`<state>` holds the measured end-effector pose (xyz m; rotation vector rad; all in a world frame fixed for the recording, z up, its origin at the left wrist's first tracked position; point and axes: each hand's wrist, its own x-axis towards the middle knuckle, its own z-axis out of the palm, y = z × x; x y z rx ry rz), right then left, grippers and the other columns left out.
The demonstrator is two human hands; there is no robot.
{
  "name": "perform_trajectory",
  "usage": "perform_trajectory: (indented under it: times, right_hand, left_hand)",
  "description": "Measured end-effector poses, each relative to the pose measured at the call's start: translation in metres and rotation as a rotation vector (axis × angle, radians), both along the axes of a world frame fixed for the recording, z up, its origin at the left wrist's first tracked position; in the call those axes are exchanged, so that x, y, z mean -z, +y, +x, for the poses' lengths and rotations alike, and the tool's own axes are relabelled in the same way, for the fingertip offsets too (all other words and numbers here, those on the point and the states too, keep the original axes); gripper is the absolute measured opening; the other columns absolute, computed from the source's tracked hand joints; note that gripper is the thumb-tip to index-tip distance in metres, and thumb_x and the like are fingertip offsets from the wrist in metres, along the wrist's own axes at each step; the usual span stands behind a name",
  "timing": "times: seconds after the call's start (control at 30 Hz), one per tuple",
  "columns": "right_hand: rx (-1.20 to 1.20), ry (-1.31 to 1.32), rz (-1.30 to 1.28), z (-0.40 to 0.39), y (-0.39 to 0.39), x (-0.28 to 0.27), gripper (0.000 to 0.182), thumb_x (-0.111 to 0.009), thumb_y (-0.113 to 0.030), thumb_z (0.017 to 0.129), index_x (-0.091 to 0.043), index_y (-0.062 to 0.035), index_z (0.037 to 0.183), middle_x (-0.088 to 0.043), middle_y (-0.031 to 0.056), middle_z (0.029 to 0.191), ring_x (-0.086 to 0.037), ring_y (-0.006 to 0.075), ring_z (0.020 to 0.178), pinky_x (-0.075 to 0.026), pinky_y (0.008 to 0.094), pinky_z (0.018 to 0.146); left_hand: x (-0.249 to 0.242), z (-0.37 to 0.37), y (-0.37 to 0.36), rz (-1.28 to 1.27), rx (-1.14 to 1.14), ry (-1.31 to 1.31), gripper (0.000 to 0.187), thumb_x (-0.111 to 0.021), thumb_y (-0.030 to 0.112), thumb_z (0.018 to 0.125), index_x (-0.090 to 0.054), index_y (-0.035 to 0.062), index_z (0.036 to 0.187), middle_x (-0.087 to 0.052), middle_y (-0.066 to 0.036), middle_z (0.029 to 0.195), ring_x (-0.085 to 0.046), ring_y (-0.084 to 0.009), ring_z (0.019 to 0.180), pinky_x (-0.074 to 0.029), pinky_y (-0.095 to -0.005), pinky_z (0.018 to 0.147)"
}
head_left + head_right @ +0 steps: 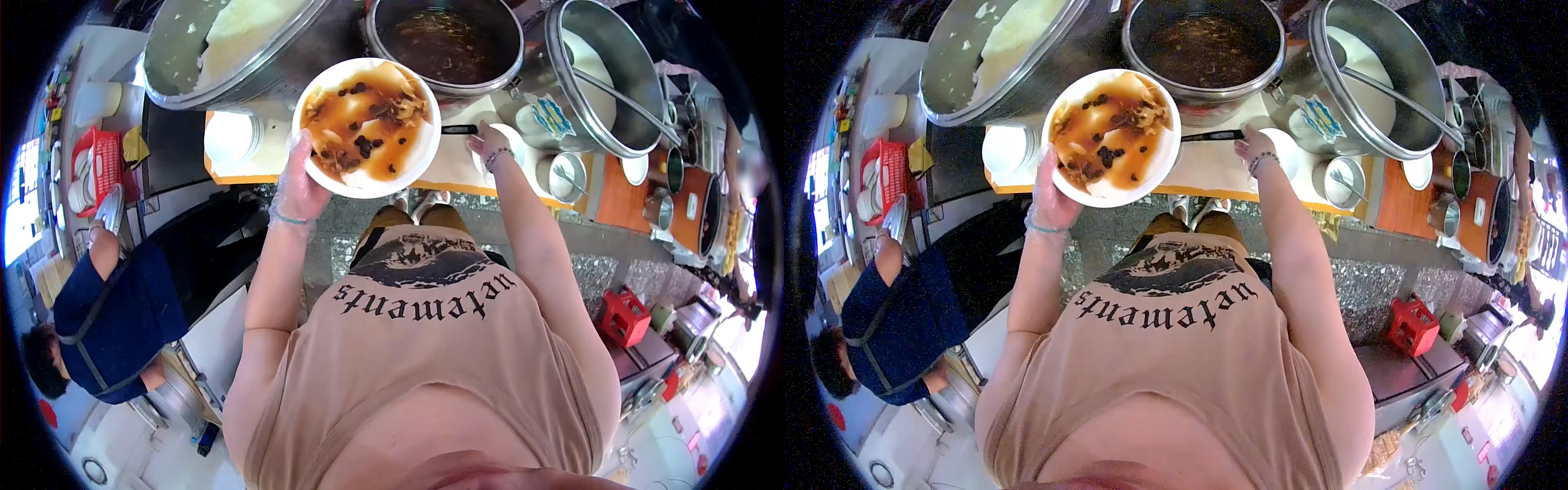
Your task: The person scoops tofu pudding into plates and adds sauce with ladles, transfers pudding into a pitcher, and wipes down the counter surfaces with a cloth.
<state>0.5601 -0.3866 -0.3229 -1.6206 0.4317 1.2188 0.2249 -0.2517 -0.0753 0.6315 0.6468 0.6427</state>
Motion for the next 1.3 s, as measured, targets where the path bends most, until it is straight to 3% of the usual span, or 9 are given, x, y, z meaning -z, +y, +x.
perform_trajectory:
  times: [0.17, 0.37, 0.47, 0.57, 0.6, 0.87, 1.1, 1.13, 1.3]
  right_hand:
    - [0.204, -0.019, 0.198, -0.003, -0.012, -0.022, 0.044, -0.054, -0.034, 0.094, -0.05, -0.0029, 0.124, -0.059, 0.013, 0.112, -0.059, 0.0232, 0.093, -0.051, 0.0363, 0.078]
    - [0.02, 0.165, 0.912, -0.03, -0.07, -0.172, 0.057, -0.047, -0.05, 0.094, -0.051, -0.0045, 0.127, -0.056, 0.0122, 0.125, -0.053, 0.0266, 0.116, -0.04, 0.0412, 0.102]
    - [0.032, 0.174, 1.033, -0.015, -0.125, -0.233, 0.062, -0.041, -0.053, 0.095, -0.044, -0.0044, 0.134, -0.051, 0.0134, 0.133, -0.048, 0.0263, 0.123, -0.037, 0.0427, 0.105]
    - [0.092, 0.287, 1.079, 0.011, -0.174, -0.25, 0.062, -0.039, -0.051, 0.097, -0.039, -0.005, 0.138, -0.045, 0.0146, 0.138, -0.045, 0.0272, 0.126, -0.035, 0.0432, 0.107]
    - [0.035, 0.256, 1.114, 0.026, -0.195, -0.265, 0.062, -0.029, -0.05, 0.099, -0.034, -0.003, 0.14, -0.041, 0.0147, 0.141, -0.043, 0.0267, 0.128, -0.032, 0.0415, 0.109]
    - [0.187, 0.234, 0.82, 0.123, -0.313, -0.274, 0.064, -0.017, -0.051, 0.1, -0.038, -0.0029, 0.137, -0.047, 0.0141, 0.136, -0.044, 0.0264, 0.126, -0.033, 0.0398, 0.109]
    - [0.229, 0.009, 0.935, 0.205, -0.376, -0.286, 0.077, -0.022, -0.06, 0.096, -0.025, 0.0002, 0.144, -0.038, 0.0164, 0.143, -0.039, 0.0281, 0.132, -0.029, 0.0409, 0.111]
    - [0.267, -0.025, 0.896, 0.219, -0.381, -0.285, 0.078, -0.022, -0.061, 0.096, -0.025, -0.0002, 0.144, -0.038, 0.0163, 0.144, -0.039, 0.0281, 0.132, -0.03, 0.0417, 0.111]
    - [0.324, -0.058, 0.94, 0.284, -0.394, -0.268, 0.079, -0.023, -0.062, 0.095, -0.026, -0.0003, 0.144, -0.038, 0.0165, 0.144, -0.04, 0.0284, 0.132, -0.031, 0.0416, 0.11]
  left_hand:
    - [-0.005, 0.034, -0.017, -0.065, 0.086, 0.03, 0.053, -0.044, 0.037, 0.097, -0.037, 0.0016, 0.136, -0.049, -0.015, 0.134, -0.05, -0.0276, 0.122, -0.041, -0.042, 0.104]
    - [-0.016, 0.1, -0.066, 0.001, 0.242, -0.002, 0.05, -0.043, 0.035, 0.098, -0.04, 0.0001, 0.134, -0.053, -0.015, 0.13, -0.053, -0.0261, 0.118, -0.044, -0.0413, 0.101]
    - [-0.015, 0.137, -0.11, 0.027, 0.308, 0.007, 0.051, -0.038, 0.036, 0.099, -0.037, 0.0002, 0.136, -0.05, -0.015, 0.132, -0.052, -0.0255, 0.12, -0.041, -0.0382, 0.103]
    - [-0.015, 0.175, -0.158, 0.042, 0.305, 0.014, 0.052, -0.039, 0.037, 0.099, -0.036, 0.002, 0.137, -0.049, -0.015, 0.133, -0.051, -0.0261, 0.121, -0.041, -0.0402, 0.103]
    - [-0.016, 0.192, -0.179, 0.042, 0.306, 0.027, 0.053, -0.04, 0.038, 0.099, -0.034, 0.003, 0.138, -0.049, -0.015, 0.134, -0.05, -0.0267, 0.122, -0.041, -0.0413, 0.104]
    - [0.003, 0.297, -0.285, -0.032, 0.458, -0.07, 0.059, -0.032, 0.044, 0.1, -0.028, 0.0023, 0.142, -0.043, -0.017, 0.139, -0.043, -0.0302, 0.128, -0.035, -0.044, 0.109]
    - [-0.001, 0.412, -0.331, -0.202, 0.621, 0.047, 0.062, -0.029, 0.047, 0.1, -0.026, 0.0021, 0.142, -0.038, -0.016, 0.142, -0.04, -0.0275, 0.131, -0.034, -0.0423, 0.11]
    - [0.014, 0.43, -0.331, -0.095, 0.76, -0.072, 0.074, -0.034, 0.06, 0.093, -0.025, 0.0073, 0.144, -0.037, -0.013, 0.144, -0.038, -0.0292, 0.132, -0.033, -0.0444, 0.11]
    - [0.015, 0.508, -0.34, -0.146, 0.763, -0.069, 0.061, -0.031, 0.047, 0.1, -0.027, 0.0048, 0.143, -0.039, -0.013, 0.143, -0.041, -0.0258, 0.13, -0.035, -0.041, 0.109]
